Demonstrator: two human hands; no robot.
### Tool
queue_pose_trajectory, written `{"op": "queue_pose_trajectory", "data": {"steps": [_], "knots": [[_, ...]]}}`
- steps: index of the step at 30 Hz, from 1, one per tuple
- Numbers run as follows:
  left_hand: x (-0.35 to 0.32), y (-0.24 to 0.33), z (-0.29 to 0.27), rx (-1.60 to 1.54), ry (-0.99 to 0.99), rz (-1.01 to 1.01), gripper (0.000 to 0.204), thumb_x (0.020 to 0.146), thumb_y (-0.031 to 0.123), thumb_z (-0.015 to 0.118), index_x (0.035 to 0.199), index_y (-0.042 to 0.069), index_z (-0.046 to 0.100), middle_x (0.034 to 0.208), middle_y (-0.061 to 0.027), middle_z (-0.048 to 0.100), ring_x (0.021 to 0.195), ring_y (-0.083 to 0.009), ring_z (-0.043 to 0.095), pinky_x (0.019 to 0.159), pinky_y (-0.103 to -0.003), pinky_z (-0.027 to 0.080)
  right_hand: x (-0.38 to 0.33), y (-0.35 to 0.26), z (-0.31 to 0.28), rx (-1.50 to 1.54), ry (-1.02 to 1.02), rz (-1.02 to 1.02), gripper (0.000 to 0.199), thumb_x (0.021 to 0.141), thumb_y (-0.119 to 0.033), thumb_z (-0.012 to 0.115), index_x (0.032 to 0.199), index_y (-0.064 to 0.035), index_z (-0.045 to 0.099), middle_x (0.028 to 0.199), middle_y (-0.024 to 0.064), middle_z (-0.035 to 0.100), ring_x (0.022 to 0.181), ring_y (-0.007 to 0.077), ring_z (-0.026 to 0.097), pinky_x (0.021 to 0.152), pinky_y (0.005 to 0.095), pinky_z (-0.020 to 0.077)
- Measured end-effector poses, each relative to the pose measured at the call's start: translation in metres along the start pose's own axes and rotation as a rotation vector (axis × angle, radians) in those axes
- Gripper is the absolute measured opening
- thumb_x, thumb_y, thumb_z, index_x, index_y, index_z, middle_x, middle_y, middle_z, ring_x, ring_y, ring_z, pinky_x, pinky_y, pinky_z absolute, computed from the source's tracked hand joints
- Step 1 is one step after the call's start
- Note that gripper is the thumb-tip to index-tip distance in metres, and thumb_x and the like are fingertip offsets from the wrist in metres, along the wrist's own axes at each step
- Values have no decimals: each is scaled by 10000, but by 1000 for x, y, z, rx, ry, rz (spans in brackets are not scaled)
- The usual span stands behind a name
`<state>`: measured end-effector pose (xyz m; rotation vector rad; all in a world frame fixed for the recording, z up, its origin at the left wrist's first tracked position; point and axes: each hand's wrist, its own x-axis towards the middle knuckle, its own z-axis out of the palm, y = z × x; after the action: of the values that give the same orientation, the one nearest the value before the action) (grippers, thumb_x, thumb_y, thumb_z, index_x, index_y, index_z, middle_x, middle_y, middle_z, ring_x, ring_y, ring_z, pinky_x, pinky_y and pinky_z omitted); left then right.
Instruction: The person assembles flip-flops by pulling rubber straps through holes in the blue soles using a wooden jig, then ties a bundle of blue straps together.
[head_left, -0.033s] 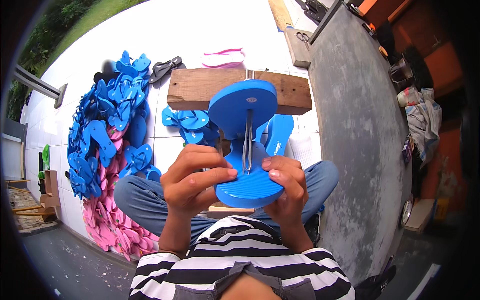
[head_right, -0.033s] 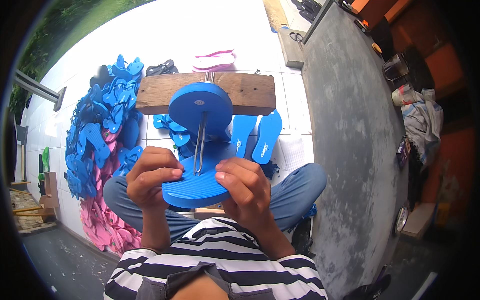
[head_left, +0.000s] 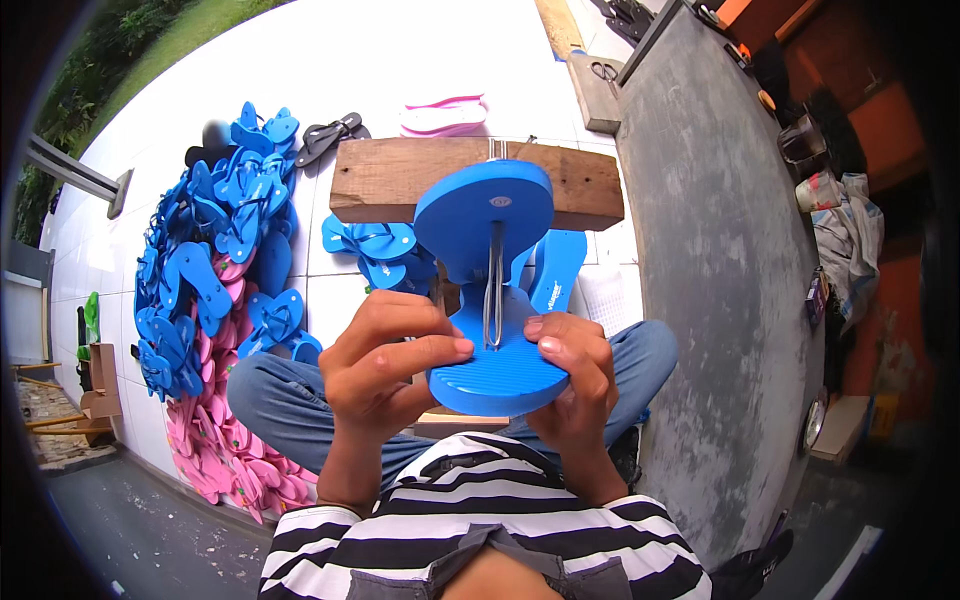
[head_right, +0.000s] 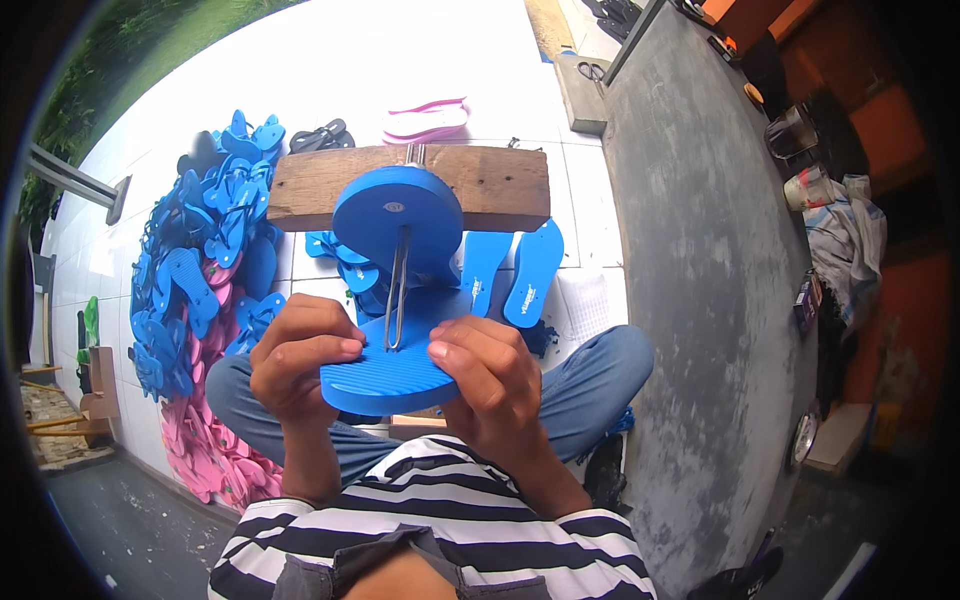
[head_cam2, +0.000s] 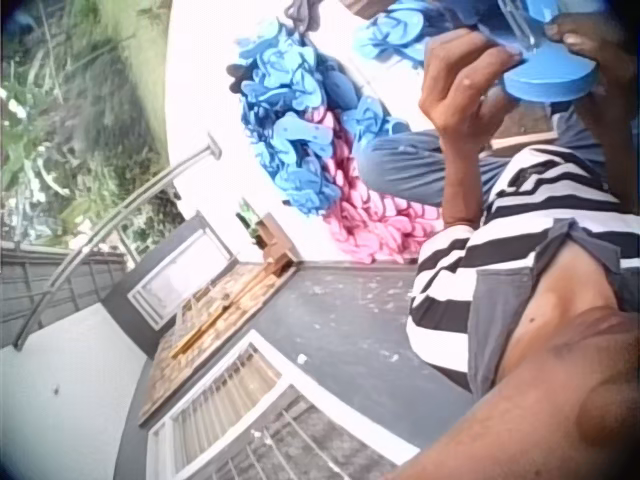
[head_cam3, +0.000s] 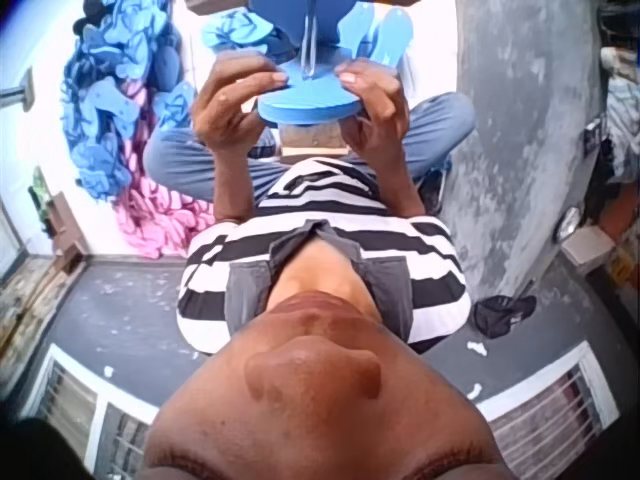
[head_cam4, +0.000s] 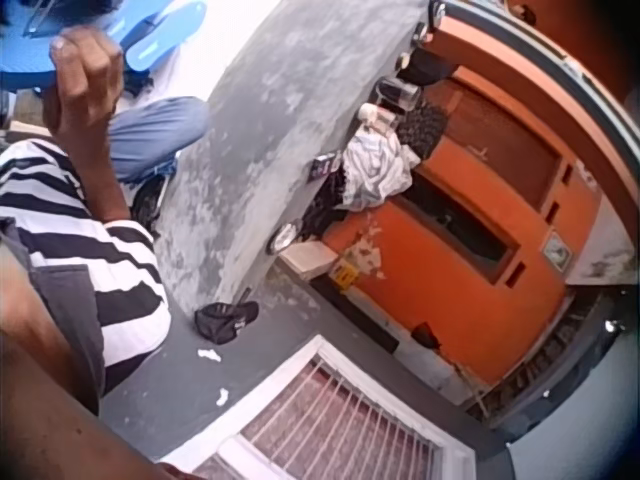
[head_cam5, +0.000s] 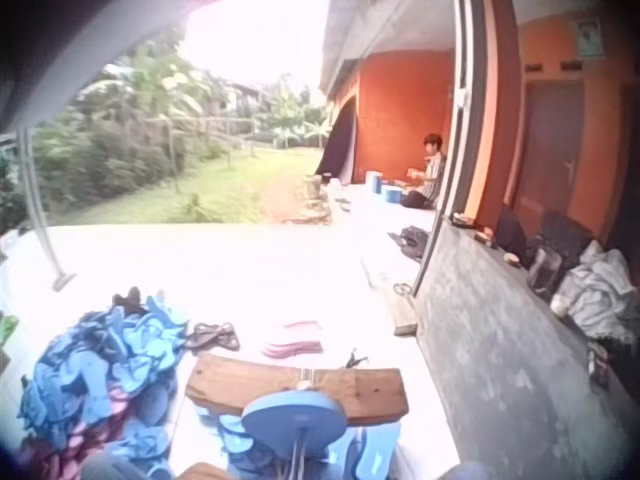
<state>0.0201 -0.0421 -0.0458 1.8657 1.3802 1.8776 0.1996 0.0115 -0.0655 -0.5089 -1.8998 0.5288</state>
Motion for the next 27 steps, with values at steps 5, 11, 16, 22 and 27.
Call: {"op": "queue_pose_trajectory", "data": {"steps": [5,11,16,22,27], "knots": [[12,21,-6,101,-34,-254,389,570,90,887,919,80,714,1065,-103,581,984,-219,591,698,-259,493,5,-20,-12,-279,-107,157,619,841,-81,750,1396,-50,476,1211,146,441,1030,247,518,852,377,443],[30,13,-10,351,71,-91,970,540,412,947,1356,145,495,1437,-159,315,1322,-302,326,1094,-451,289,10,-11,0,-371,-15,244,748,821,-261,802,1466,-90,462,1135,90,367,1012,201,394,861,343,378],[53,-20,16,610,116,-10,842,638,391,901,1347,147,519,1505,-140,319,1354,-367,300,1108,-493,249,31,32,28,-337,141,273,795,833,-421,763,1472,-88,427,1222,170,337,1099,290,368,918,428,358],[46,-25,0,523,263,66,581,857,350,745,1331,100,519,1436,-154,419,1347,-341,372,1116,-483,289,29,35,16,-199,325,357,642,857,-364,765,1315,-42,451,1212,135,433,1085,252,474,899,394,421],[-1,-70,29,423,384,186,559,1020,293,492,1496,75,295,1537,-251,270,1454,-413,226,1157,-504,235,-12,52,43,132,341,508,558,930,-317,680,1309,12,436,1228,165,487,1137,261,521,929,391,454]]}}
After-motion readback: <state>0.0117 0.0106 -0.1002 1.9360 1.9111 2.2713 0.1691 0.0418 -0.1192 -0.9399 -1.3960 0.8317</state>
